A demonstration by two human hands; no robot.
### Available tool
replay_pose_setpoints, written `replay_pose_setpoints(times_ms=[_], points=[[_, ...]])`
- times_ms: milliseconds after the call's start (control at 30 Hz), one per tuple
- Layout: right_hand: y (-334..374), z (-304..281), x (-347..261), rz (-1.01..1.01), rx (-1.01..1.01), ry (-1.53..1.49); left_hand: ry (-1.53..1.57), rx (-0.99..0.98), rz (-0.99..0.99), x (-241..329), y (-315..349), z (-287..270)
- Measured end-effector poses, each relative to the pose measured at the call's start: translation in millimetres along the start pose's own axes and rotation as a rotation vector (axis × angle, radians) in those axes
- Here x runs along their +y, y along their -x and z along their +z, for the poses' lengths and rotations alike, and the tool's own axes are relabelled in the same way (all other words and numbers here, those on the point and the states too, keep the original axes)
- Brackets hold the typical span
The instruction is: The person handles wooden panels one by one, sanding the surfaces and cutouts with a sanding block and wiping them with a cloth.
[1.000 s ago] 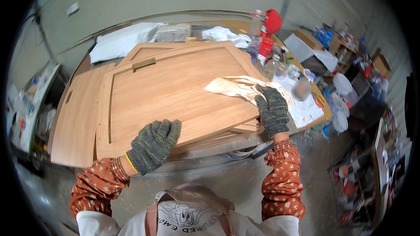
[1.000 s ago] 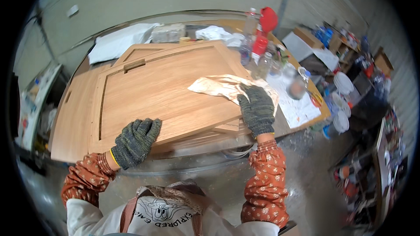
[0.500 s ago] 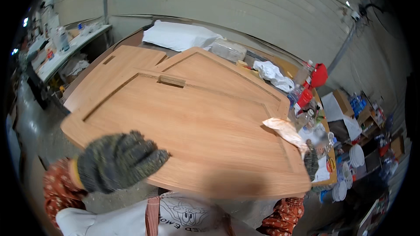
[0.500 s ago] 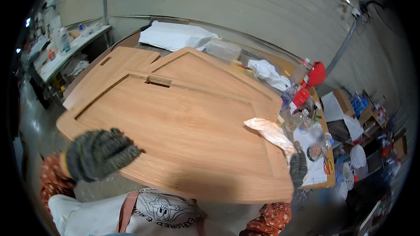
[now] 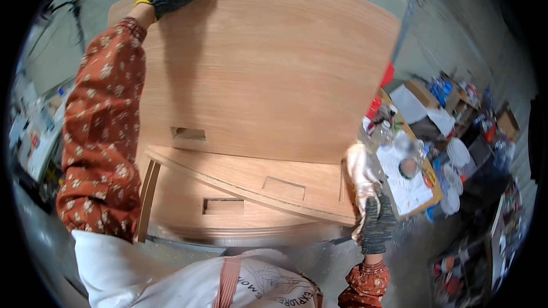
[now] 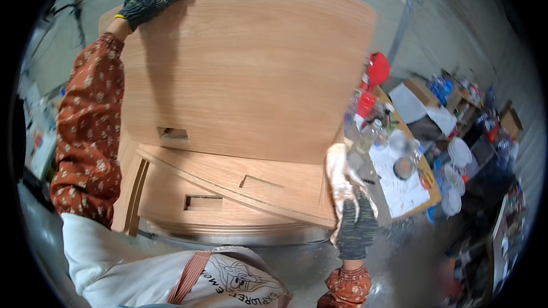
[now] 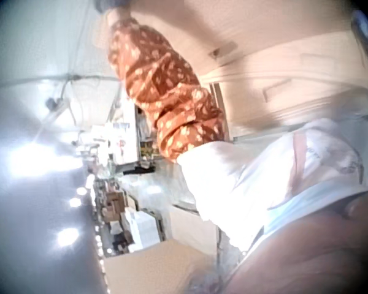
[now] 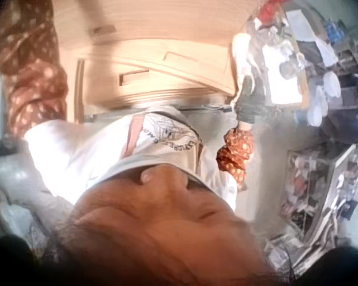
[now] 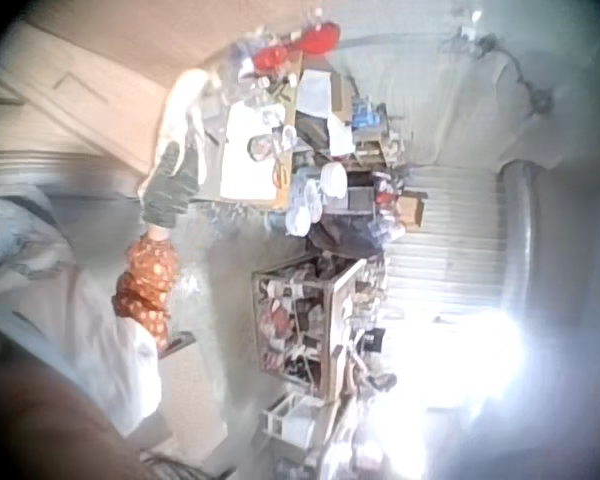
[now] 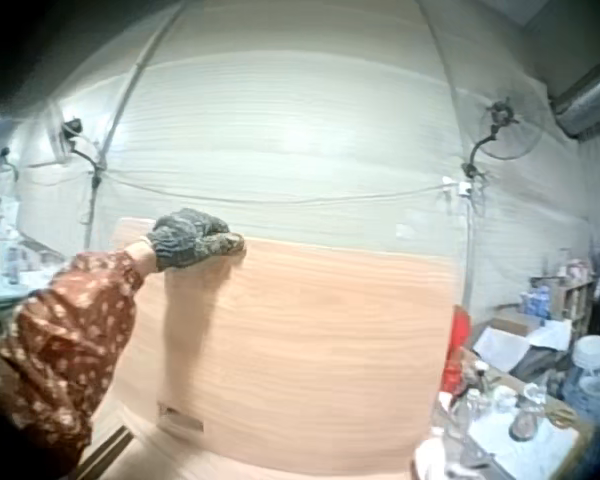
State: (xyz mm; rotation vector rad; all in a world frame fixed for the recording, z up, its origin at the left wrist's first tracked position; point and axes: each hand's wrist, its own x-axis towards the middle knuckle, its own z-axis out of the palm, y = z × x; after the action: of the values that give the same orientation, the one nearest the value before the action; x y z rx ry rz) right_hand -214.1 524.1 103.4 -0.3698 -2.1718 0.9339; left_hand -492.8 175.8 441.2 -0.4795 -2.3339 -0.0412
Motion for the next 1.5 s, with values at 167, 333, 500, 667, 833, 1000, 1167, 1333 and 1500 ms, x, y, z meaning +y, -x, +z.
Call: replay_pose_setpoints(times_ms=[167, 333, 500, 667, 833, 1000, 1167, 1333, 1500], points=[[44, 31, 8, 0.016, 0.104, 0.289, 0.099, -0.128, 0.097, -25, -80, 110], [50, 69, 15, -0.008, 0.277, 0.246, 0.004, -0.275, 0.057, -65, -120, 220], [54, 52, 9, 0.354, 0.489, 0.097, 0.080, -0.427, -0.028, -20, -52, 274], [62, 50, 13, 0.387, 0.504, 0.182, 0.373, -0.637, 0.125, -25, 36, 339], [65, 57, 28, 0.332, 0.516, 0.158, 0.279, -0.607, 0.311, -46, 98, 342], [60, 32, 71, 0.181, 0.346, 0.315, 0.286, -0.562, 0.297, -48, 124, 292], [-25, -54, 82, 0.332, 0.452, -0.060, 0.288, -0.555, 0.214, -82, 174, 277], [-174, -36, 151, -0.246, 0.513, 0.492, 0.053, -0.677, -0.096, -103, 165, 287], [-278, 55, 99, -0.077, -0.346, 0.608, -0.055, -0.693, -0.307, -60, 141, 274]])
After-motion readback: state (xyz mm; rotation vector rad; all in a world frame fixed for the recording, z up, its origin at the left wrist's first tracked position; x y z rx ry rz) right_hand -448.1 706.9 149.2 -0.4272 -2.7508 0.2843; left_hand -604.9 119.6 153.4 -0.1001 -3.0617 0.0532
